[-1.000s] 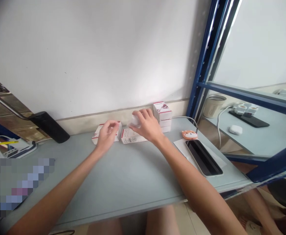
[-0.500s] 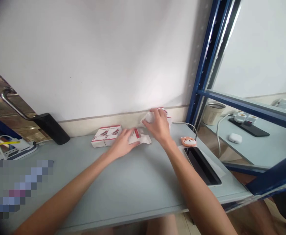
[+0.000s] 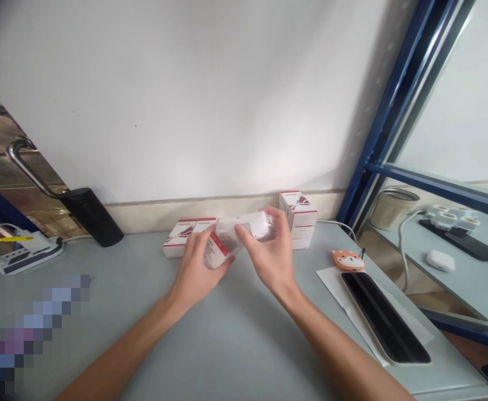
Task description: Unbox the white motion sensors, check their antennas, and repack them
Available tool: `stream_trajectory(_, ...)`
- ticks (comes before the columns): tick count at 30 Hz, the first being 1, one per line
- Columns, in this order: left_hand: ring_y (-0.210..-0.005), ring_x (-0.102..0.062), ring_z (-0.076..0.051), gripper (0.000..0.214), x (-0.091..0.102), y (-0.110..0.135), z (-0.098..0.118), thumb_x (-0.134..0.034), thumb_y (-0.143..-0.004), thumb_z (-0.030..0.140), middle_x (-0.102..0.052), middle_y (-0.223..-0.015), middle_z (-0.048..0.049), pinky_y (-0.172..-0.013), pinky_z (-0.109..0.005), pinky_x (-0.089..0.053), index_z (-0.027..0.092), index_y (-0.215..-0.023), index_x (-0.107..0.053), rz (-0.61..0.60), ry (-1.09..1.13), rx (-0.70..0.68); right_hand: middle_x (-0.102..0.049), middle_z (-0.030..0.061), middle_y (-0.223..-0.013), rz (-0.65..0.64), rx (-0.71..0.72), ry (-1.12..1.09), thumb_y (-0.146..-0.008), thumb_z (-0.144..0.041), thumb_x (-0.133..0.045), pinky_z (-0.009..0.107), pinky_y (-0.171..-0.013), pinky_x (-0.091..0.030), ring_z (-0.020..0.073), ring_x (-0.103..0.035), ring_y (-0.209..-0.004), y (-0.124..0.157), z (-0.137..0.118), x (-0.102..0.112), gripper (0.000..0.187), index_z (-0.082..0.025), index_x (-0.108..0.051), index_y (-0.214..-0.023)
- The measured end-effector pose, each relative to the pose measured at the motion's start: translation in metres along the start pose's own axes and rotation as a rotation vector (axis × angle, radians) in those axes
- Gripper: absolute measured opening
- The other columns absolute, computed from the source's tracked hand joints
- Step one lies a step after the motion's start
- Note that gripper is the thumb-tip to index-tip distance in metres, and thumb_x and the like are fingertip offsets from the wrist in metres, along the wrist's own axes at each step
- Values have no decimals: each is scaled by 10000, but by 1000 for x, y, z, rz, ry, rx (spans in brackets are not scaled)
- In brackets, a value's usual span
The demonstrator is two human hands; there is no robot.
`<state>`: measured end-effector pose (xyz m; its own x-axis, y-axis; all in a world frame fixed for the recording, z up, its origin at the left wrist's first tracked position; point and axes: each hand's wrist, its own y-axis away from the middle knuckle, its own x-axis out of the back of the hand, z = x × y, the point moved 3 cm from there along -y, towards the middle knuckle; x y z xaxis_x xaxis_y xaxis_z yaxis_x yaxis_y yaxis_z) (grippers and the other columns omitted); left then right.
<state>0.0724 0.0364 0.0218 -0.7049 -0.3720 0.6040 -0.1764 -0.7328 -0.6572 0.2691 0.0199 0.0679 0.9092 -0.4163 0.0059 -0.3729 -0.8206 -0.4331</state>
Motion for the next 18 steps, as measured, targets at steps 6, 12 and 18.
stream_trajectory(6, -1171, -607, -308, 810, 1, 9, 11, -809, -859, 291, -583, -1221, -118, -1018, -457, -559, 305, -1553, -391, 172, -197, -293, -698, 28, -1003, -239, -106, 123, -764, -559, -846, 330, -723, -541, 213, -650, -851, 0, 7, -6, 566, -251, -597, -1169)
stream_trajectory(12, -1076, -618, -269, 694, -7, 17, 18, -819, -838, 234, -554, -1180, -101, -906, -401, -593, 303, -1460, -521, 239, -262, -340, -656, 41, -1069, -454, -142, 37, -916, -602, -694, 331, -708, -579, 183, -649, -812, 10, 21, -18, 656, -256, -421, -1403)
stream_trajectory(18, -1195, -571, -279, 810, -11, 17, 6, -807, -855, 247, -494, -1231, -104, -969, -470, -581, 358, -1551, -406, 287, 46, -95, -592, 113, -1313, -495, 292, 291, -1072, -491, -484, 549, -1078, -496, 303, -542, -1253, 35, 17, -31, 288, -270, -640, -1172)
